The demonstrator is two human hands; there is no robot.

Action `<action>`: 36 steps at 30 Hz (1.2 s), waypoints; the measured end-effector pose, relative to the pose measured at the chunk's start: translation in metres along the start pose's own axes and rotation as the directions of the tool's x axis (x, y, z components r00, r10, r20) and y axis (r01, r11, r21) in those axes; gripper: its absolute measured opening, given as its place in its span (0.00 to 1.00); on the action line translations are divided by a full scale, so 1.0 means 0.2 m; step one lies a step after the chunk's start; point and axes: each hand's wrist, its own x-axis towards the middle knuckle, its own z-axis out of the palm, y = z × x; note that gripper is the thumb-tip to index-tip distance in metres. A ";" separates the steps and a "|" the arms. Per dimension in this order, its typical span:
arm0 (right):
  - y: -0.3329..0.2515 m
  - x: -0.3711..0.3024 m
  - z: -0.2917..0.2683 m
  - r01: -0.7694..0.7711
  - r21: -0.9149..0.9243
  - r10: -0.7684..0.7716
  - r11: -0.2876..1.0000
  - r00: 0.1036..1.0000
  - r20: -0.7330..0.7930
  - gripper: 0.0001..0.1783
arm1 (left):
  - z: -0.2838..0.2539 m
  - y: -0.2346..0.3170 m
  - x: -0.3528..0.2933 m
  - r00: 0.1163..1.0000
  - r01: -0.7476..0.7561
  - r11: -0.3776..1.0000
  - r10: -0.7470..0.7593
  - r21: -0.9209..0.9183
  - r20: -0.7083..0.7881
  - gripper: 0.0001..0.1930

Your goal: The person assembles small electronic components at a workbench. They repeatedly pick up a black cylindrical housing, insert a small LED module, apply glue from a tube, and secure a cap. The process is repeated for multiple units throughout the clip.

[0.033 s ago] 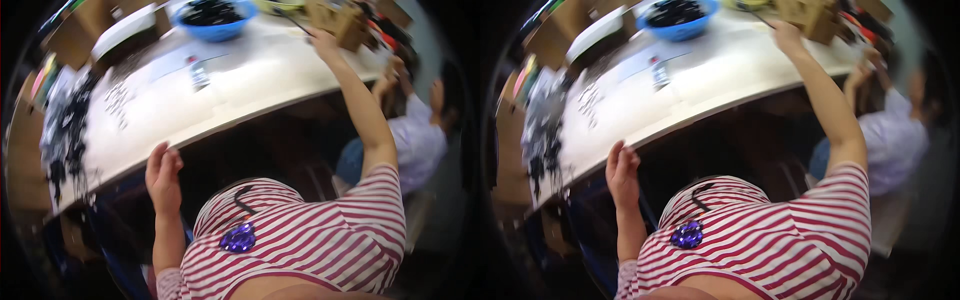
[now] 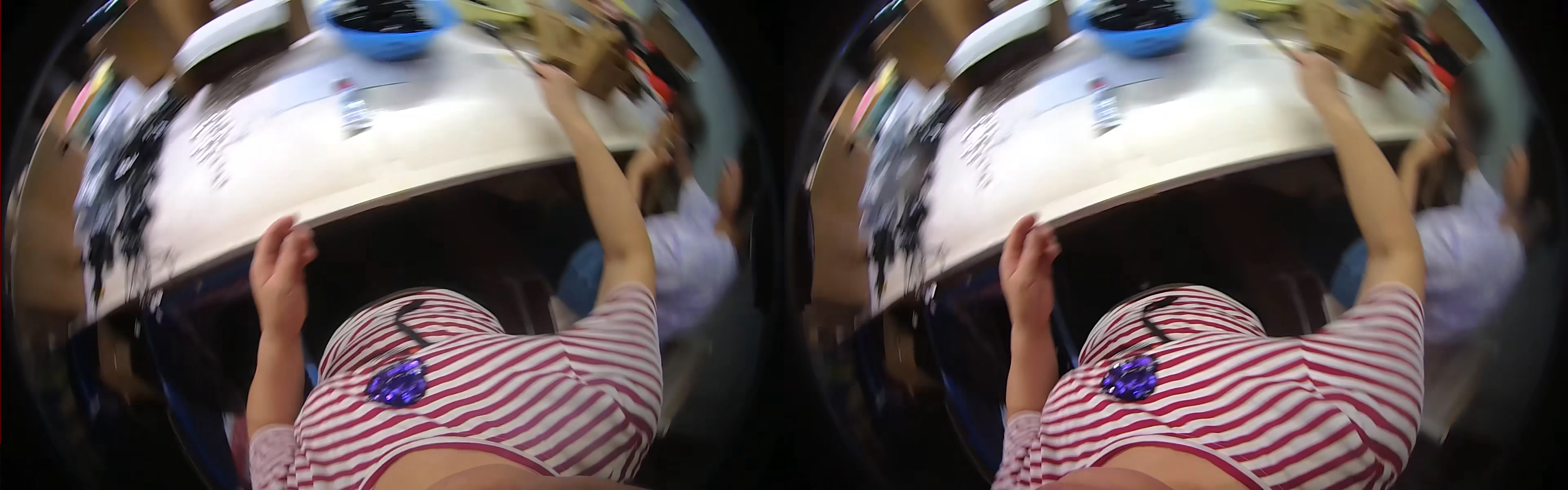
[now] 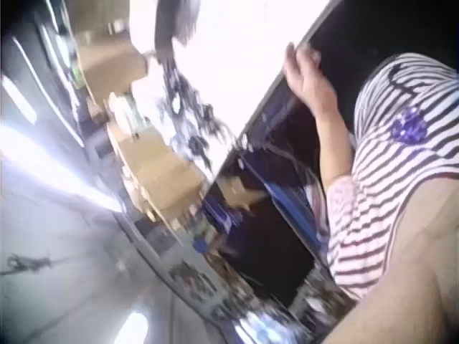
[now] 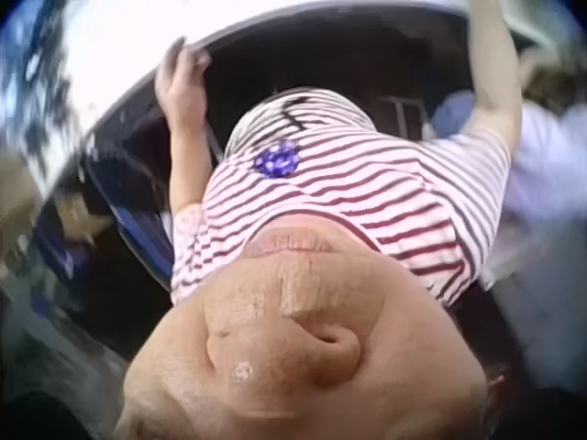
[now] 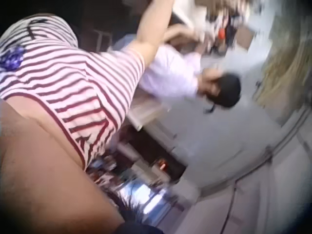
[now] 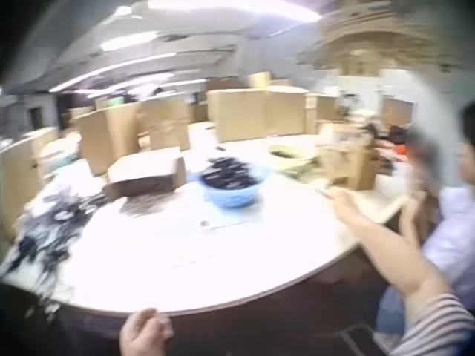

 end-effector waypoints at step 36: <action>-2.28 -0.16 0.15 0.323 0.912 -0.707 0.254 0.705 -0.053 0.06 | -1.41 0.65 1.07 0.830 -0.088 0.706 0.442 0.702 -0.341 0.11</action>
